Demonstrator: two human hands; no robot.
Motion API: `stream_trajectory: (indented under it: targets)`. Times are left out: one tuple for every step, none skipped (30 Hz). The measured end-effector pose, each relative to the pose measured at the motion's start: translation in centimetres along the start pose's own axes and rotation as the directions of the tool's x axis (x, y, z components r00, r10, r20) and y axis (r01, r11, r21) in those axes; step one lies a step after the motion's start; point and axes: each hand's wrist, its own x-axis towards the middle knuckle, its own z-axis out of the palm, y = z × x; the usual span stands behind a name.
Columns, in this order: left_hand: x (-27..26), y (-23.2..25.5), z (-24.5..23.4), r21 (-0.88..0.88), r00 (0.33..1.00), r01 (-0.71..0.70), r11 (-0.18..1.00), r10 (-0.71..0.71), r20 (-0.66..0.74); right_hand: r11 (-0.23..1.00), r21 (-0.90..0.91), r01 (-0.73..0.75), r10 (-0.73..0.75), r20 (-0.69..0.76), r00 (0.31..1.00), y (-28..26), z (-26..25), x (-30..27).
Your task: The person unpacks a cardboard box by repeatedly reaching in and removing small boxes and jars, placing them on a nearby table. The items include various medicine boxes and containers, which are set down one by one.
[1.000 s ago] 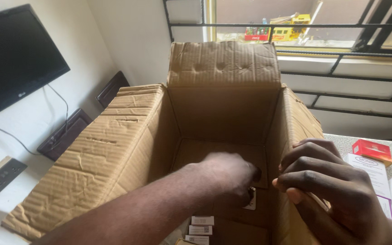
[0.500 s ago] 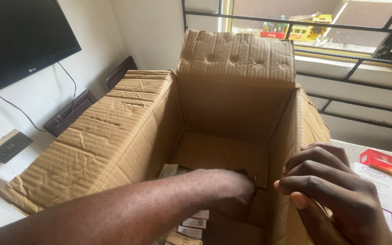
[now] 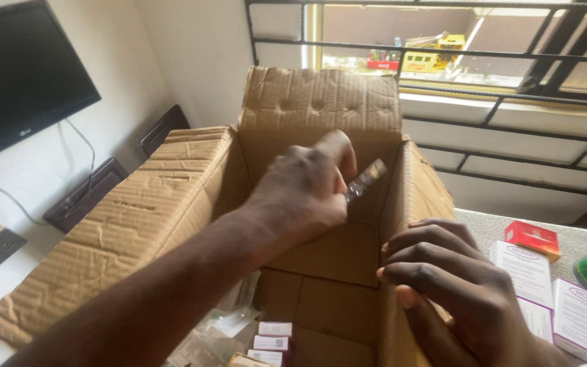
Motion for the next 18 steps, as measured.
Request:
stream_trajectory:
  targets:
    - [-0.2,0.4,-0.8,-0.082,0.998,-0.02,0.996,0.016,-0.053,1.0,-0.008,0.007,-0.007,-0.01,1.0,-0.1,-0.1,0.1]
    - [-0.3,0.9,-1.5,-0.16,0.994,-0.045,0.986,0.028,-0.106,1.0,-0.001,0.004,-0.004,-0.036,0.999,-0.2,-0.1,0.1]
    - [-0.5,1.4,-1.9,-0.217,0.992,-0.055,0.975,0.029,-0.122,1.0,0.006,0.002,-0.002,-0.063,0.998,-0.3,-0.1,0.1]
    - [-0.7,1.9,-2.1,-0.277,0.99,-0.069,0.958,0.033,-0.135,1.0,0.008,-0.003,0.004,-0.089,0.996,-0.5,-0.1,0.1]
    - [-0.9,2.4,-2.3,-0.335,0.988,-0.083,0.939,0.035,-0.147,1.0,0.009,-0.008,0.009,-0.125,0.992,-0.5,-0.1,0.1]
    - [-1.0,2.8,-2.4,-0.35,0.985,-0.117,0.929,0.064,-0.161,1.0,0.007,-0.015,0.016,-0.158,0.987,-0.5,-0.1,0.1]
    - [-1.2,3.0,-2.4,-0.364,0.98,-0.151,0.919,0.092,-0.175,1.0,0.005,-0.021,0.021,-0.19,0.981,-0.5,-0.2,0.0]
    - [-1.5,3.2,-2.1,-0.383,0.975,-0.181,0.906,0.114,-0.19,0.997,0.015,-0.072,0.074,-0.199,0.977,-0.3,-0.5,-0.3]
    - [-1.6,3.4,-1.6,-0.37,0.945,-0.29,0.883,0.204,-0.254,0.992,0.026,-0.123,0.126,-0.208,0.97,0.0,-0.7,-0.6]
    - [-1.8,3.5,-1.2,-0.35,0.905,-0.391,0.851,0.287,-0.315,0.984,0.042,-0.174,0.179,-0.216,0.96,0.3,-0.7,-0.9]
    - [-2.0,3.6,-0.8,-0.324,0.853,-0.488,0.81,0.365,-0.374,0.948,0.193,-0.254,0.295,-0.23,0.927,0.6,-0.8,-1.1]
    - [-2.3,3.7,-0.6,-0.234,0.801,-0.555,0.798,0.437,-0.409,0.884,0.34,-0.321,0.409,-0.23,0.883,1.0,-1.0,-1.4]
    - [-2.6,3.8,-0.5,-0.14,0.742,-0.615,0.776,0.509,-0.437,0.794,0.48,-0.372,0.517,-0.214,0.829,1.2,-1.3,-1.8]
    - [-2.9,3.9,-0.4,-0.043,0.676,-0.666,0.745,0.579,-0.456,0.684,0.644,-0.341,0.566,-0.174,0.806,1.5,-1.7,-2.0]
    - [-3.2,4.1,-0.3,0.022,0.618,-0.706,0.708,0.63,-0.47,0.547,0.783,-0.295,0.605,-0.126,0.786,2.1,-2.4,-2.0]
    - [-3.4,4.2,-0.3,0.089,0.555,-0.74,0.667,0.68,-0.479,0.389,0.891,-0.234,0.632,-0.074,0.771,2.4,-2.8,-2.1]
    - [-3.5,4.4,-0.2,0.156,0.489,-0.768,0.621,0.726,-0.483,0.352,0.897,-0.269,0.631,-0.016,0.776,2.5,-3.0,-2.3]
    - [-3.5,4.6,0.0,0.175,0.468,-0.776,0.607,0.739,-0.485,0.315,0.9,-0.301,0.626,0.041,0.779,2.6,-3.2,-2.4]
